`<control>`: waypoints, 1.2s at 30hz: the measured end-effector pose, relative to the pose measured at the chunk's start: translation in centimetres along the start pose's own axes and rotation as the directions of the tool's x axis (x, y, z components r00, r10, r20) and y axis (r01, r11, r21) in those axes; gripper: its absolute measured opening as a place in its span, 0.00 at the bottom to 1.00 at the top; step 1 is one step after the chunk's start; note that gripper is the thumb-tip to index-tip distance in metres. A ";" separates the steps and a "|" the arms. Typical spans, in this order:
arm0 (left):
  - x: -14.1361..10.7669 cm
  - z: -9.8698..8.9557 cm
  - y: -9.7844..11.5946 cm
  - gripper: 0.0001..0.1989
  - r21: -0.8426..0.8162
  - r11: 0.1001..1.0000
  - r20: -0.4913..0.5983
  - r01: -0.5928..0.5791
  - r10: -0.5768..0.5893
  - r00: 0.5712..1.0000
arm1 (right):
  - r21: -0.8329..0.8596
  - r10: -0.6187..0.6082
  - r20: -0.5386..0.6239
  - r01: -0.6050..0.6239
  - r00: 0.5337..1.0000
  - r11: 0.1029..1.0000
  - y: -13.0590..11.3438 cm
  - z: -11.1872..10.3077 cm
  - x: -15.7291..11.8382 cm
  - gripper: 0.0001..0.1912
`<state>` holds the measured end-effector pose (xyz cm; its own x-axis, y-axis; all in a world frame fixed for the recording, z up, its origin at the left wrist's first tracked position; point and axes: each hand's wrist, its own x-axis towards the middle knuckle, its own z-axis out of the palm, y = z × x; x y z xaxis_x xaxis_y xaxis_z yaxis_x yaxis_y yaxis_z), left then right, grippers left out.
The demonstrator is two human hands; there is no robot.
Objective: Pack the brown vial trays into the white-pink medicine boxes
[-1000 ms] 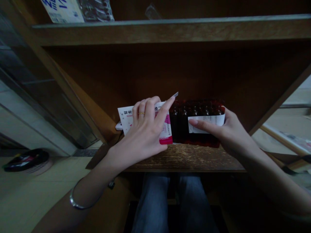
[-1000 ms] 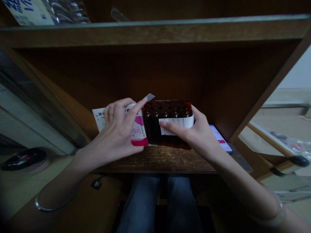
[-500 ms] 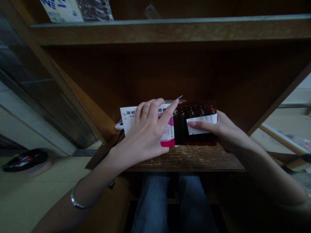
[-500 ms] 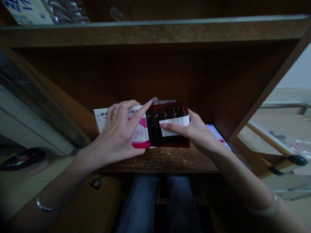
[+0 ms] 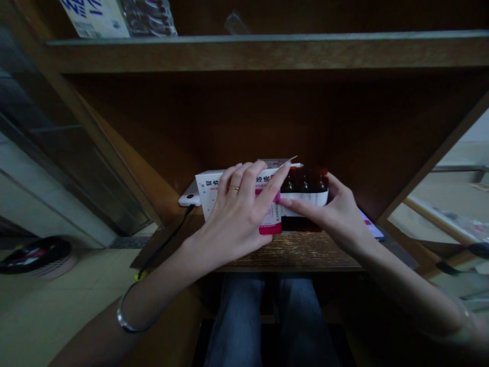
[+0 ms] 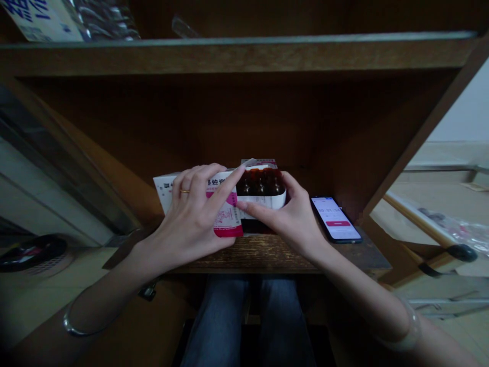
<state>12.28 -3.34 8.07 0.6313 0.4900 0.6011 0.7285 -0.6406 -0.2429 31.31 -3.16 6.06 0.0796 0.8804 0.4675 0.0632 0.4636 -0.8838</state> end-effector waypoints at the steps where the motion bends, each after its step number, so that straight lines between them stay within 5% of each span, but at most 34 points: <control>1: 0.0 0.1 0.1 0.48 -0.005 1.000 0.012 -0.012 0.012 1.000 | 0.004 0.002 0.032 -0.002 0.999 1.000 0.0 0.2 -0.1 0.27; 17: -0.1 0.1 0.1 0.43 0.027 0.999 -0.044 -0.030 0.031 0.999 | 0.136 0.074 0.153 -0.095 0.985 0.986 2.1 0.3 0.0 0.25; 22: 0.0 -0.5 0.0 0.42 0.040 0.999 -0.056 0.007 -0.005 0.998 | 0.177 -0.033 0.100 0.014 0.994 0.984 3.1 -0.1 -0.2 0.29; 36: -0.1 -0.4 0.1 0.42 0.066 0.998 -0.107 0.000 0.007 0.994 | 0.207 -0.036 -0.030 0.041 0.999 0.977 2.1 1.7 -1.1 0.23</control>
<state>12.18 -3.65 8.34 0.6047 0.4195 0.6771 0.7444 -0.6000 -0.2931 29.63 -2.99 3.65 0.1067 0.8600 0.4990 -0.1410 0.5099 -0.8486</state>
